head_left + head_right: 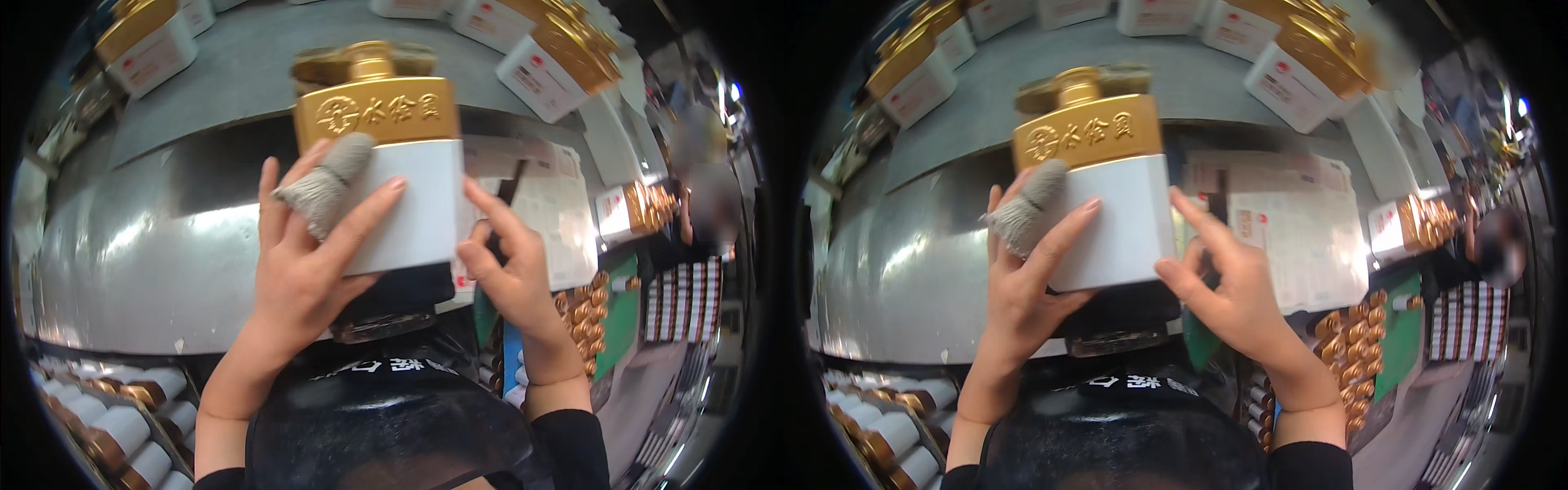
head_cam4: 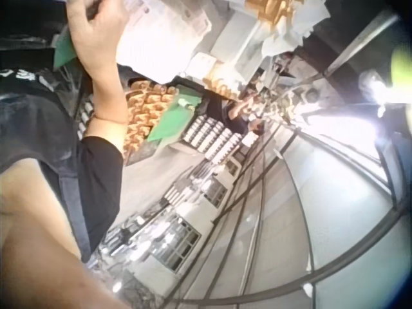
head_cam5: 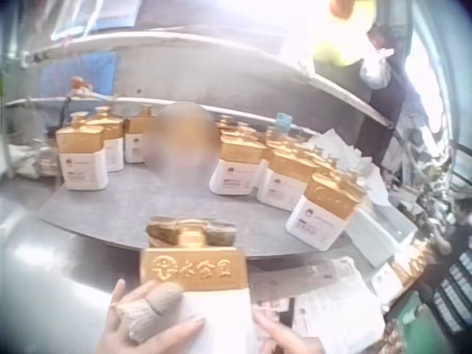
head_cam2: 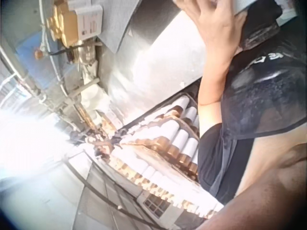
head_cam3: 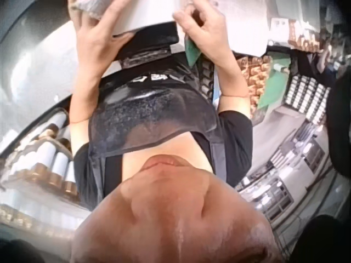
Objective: The person picks up a white bottle with a gold cap from a conveyor belt. They apply a label to the bottle's body using a green card to smooth it out, then peel off a protective film from the bottle's cap. The person repeats this process for multiple bottles.
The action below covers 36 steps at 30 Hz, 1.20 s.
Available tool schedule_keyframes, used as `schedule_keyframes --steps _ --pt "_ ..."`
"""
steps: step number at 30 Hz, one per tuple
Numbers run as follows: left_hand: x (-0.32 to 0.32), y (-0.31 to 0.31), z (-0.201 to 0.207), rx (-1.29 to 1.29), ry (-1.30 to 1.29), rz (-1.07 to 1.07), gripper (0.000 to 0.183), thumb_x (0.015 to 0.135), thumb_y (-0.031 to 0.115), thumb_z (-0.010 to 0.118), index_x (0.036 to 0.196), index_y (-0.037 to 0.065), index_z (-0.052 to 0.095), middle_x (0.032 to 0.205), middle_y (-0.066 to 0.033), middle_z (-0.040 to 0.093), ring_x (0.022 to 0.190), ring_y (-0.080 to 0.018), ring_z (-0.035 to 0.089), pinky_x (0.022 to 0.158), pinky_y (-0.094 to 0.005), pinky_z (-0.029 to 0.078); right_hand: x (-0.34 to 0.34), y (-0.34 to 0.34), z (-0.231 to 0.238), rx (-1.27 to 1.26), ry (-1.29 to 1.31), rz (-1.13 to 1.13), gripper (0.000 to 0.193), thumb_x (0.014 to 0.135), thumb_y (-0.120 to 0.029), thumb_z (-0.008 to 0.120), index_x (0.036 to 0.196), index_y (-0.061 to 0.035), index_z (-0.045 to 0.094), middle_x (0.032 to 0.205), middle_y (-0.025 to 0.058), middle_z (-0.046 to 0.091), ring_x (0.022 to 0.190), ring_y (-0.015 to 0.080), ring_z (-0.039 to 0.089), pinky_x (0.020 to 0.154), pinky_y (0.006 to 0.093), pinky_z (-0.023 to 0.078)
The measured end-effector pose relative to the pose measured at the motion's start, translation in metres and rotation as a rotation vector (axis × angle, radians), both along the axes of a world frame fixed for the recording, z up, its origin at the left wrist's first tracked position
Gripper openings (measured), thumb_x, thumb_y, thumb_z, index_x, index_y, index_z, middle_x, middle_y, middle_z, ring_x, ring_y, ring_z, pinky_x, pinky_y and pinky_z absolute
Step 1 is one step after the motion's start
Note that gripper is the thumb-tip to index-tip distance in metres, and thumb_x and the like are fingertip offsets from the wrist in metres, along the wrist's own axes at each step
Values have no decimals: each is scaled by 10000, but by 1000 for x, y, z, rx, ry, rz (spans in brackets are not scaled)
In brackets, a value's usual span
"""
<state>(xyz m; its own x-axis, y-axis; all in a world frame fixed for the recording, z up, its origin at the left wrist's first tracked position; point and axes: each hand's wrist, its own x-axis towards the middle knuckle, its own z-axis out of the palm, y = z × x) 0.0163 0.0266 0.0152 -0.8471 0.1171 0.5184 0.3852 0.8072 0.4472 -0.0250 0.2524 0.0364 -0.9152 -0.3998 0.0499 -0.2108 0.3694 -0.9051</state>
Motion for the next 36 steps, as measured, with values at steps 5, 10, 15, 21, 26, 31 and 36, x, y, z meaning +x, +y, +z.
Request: schedule_keyframes --steps 5,10,15,21,26,31,36 --pt "-1 -1 -8 154 -42 1 792 461 -70 787 1203 190 690 1488 -239 350 1404 -405 316 1121 -434 316 4 42 -27 238 30 -3 441 869 -191 693 1281 -54 611 627 48 613 550 124 537 580 250 448" --pt "19 -22 -9 83 -177 68 680 549 53 830 1208 87 665 1458 -280 397 1382 -413 360 1120 -439 304 -17 119 -56 403 59 -248 229 918 -93 579 1075 27 697 980 170 725 857 157 684 763 279 517" --pt "32 -43 -29 375 -4 152 681 936 442 600 1334 -89 448 1379 -276 474 1283 -388 477 1095 -482 342 -37 155 -77 712 312 -154 225 891 -171 622 1077 -85 717 774 165 679 674 286 657 632 348 511" --pt "30 -38 -29 424 78 219 656 980 471 494 1383 -39 399 1448 -260 395 1301 -417 446 1100 -535 352 -34 148 -83 824 502 15 328 818 -170 667 1146 -165 683 652 54 571 594 255 598 518 345 488" --pt "27 -9 -26 258 -64 114 1138 612 469 874 1506 83 285 1558 -211 227 1416 -341 291 1130 -465 300 -27 171 -90 1083 564 -63 382 765 -112 651 1143 -152 684 637 35 539 592 222 597 477 333 488" --pt "25 8 -22 273 -194 369 1201 562 263 920 1531 77 234 1559 -139 283 1395 -267 333 1152 -404 276 -3 194 -74 1213 509 -119 359 761 -102 641 1114 -137 695 599 37 517 598 226 603 462 338 488" --pt "28 25 -19 225 -183 420 1196 561 242 911 1528 60 232 1563 -131 270 1402 -272 332 1154 -428 277 19 196 -70 1108 449 -221 423 750 -78 644 1167 -138 675 620 64 536 607 257 604 505 373 506"
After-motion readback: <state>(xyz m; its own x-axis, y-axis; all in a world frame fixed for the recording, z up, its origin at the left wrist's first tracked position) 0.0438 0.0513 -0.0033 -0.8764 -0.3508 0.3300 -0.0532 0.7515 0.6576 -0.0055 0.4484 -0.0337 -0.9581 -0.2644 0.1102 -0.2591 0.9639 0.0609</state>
